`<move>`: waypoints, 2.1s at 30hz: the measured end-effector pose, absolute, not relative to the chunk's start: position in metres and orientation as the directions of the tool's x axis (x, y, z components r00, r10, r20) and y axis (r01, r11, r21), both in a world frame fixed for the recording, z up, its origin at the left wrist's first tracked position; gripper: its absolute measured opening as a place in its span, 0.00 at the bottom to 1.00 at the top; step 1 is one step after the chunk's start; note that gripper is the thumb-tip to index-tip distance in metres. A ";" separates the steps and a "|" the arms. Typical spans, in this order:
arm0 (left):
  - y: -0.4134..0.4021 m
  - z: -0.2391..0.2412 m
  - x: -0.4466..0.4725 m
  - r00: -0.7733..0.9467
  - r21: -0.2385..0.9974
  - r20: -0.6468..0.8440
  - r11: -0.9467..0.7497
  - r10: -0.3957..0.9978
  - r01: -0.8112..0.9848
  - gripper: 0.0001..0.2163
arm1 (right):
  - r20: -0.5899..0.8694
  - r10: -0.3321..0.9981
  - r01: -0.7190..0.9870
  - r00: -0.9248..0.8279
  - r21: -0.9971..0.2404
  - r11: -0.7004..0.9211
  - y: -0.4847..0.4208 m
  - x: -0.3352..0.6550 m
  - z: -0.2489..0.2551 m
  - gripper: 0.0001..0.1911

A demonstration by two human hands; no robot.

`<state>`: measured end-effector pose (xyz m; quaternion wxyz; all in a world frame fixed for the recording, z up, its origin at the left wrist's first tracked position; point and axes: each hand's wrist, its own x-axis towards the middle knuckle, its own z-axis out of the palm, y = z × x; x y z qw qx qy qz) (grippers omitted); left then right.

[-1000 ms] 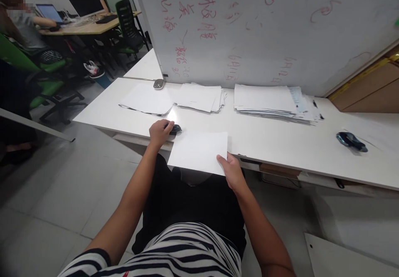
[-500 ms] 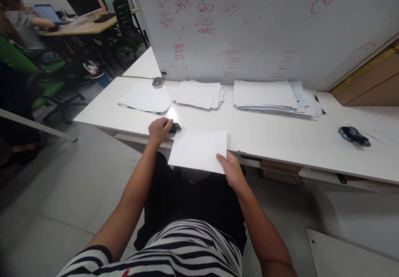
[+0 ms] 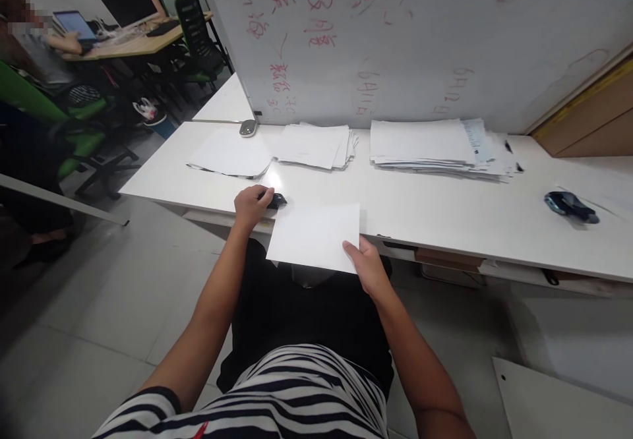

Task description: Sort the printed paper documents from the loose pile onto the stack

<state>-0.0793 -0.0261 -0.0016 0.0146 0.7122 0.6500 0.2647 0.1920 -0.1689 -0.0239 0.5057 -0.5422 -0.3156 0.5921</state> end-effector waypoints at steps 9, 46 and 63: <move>-0.030 0.004 -0.077 0.000 0.483 0.345 -0.177 0.939 0.857 0.12 | -0.323 0.943 -0.262 0.083 -0.920 -0.292 -0.169 0.193 -0.030 0.21; 0.023 0.016 -0.017 0.155 0.148 0.141 -0.176 0.978 0.973 0.20 | -0.340 0.931 -0.245 0.129 -0.921 -0.303 -0.174 0.187 -0.028 0.23; 0.012 0.023 -0.011 0.127 0.183 0.170 -0.158 0.977 0.970 0.23 | -0.450 0.870 -0.301 0.204 -0.874 -0.382 -0.168 0.190 -0.065 0.21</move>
